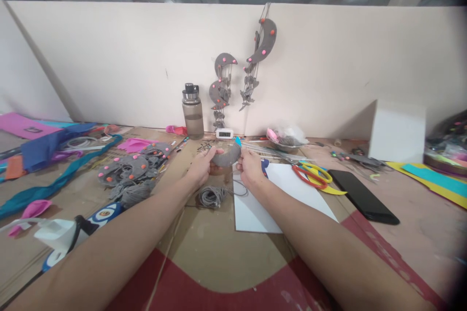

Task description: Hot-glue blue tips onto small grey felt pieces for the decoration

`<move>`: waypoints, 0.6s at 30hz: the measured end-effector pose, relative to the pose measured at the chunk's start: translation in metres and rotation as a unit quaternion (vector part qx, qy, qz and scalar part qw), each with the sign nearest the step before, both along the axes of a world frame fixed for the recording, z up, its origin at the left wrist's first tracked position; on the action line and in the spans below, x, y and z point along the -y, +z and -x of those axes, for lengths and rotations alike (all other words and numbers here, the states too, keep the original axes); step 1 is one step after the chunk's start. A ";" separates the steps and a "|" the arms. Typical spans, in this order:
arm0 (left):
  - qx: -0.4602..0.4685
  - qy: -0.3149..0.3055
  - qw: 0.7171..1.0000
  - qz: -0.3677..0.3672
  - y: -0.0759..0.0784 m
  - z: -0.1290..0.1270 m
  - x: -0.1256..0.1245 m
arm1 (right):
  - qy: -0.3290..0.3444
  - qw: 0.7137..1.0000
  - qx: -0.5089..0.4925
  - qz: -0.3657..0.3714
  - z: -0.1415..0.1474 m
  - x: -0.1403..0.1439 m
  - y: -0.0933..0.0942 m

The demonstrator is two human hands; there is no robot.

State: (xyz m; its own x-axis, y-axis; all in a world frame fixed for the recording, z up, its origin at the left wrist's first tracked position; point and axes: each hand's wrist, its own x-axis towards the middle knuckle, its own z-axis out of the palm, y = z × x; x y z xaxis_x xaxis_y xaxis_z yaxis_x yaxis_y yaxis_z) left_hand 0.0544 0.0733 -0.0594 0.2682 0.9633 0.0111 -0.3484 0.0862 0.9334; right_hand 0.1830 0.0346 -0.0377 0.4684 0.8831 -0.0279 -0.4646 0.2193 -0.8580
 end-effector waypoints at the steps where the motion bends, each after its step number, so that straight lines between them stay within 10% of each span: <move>1: 0.000 -0.001 1.000 0.000 0.000 0.000 -0.001 | 0.000 1.000 0.000 0.001 0.000 0.000 0.000; 18: -0.005 -0.013 1.000 0.012 0.001 0.001 -0.001 | 0.007 1.000 0.022 -0.004 0.001 0.001 -0.002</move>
